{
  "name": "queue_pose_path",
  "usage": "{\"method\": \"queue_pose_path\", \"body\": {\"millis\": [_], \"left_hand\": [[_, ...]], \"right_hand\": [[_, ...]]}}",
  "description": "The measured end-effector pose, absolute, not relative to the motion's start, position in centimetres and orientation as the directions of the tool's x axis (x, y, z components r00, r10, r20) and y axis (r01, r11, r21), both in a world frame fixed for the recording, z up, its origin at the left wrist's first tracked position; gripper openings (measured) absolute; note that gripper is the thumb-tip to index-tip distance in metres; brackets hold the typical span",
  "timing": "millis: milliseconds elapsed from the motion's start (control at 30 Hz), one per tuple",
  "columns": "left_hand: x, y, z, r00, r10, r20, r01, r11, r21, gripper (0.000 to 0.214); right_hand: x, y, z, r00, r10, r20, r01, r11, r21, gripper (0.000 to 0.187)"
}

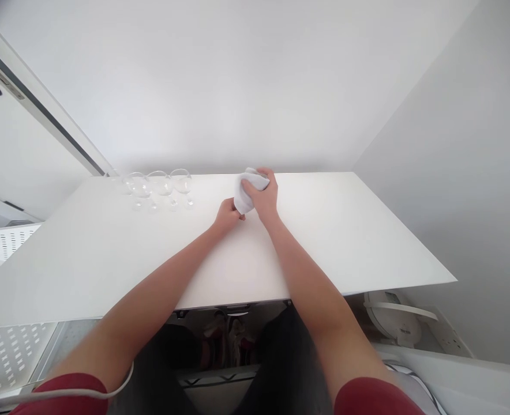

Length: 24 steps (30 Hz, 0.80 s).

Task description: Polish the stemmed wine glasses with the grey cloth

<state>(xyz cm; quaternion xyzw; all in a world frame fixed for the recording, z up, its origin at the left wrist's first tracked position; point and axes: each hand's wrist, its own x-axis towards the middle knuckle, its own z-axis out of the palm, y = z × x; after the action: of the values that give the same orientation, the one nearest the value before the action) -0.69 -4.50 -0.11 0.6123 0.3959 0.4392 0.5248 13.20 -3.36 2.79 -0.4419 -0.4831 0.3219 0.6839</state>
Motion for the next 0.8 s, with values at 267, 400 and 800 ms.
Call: {"method": "queue_pose_path", "body": {"millis": [267, 400, 800], "left_hand": [[-1.3, -5.1, 1.0, 0.485, 0.874, 0.037, -0.059, -0.009, 0.998, 0.028], [-1.3, -4.9, 0.9, 0.431, 0.902, -0.001, -0.174, 0.085, 0.981, 0.022], [-1.4, -4.9, 1.2, 0.588, 0.804, -0.088, -0.281, 0.305, 0.91, 0.026]], "right_hand": [[14.3, -2.7, 3.2, 0.141, 0.973, 0.182, -0.359, 0.222, -0.907, 0.043], [13.3, -2.5, 2.4, 0.108, 0.985, 0.137, -0.316, 0.165, -0.934, 0.051], [13.4, -2.7, 2.6, 0.117, 0.976, 0.181, -0.407, 0.214, -0.888, 0.05]]}}
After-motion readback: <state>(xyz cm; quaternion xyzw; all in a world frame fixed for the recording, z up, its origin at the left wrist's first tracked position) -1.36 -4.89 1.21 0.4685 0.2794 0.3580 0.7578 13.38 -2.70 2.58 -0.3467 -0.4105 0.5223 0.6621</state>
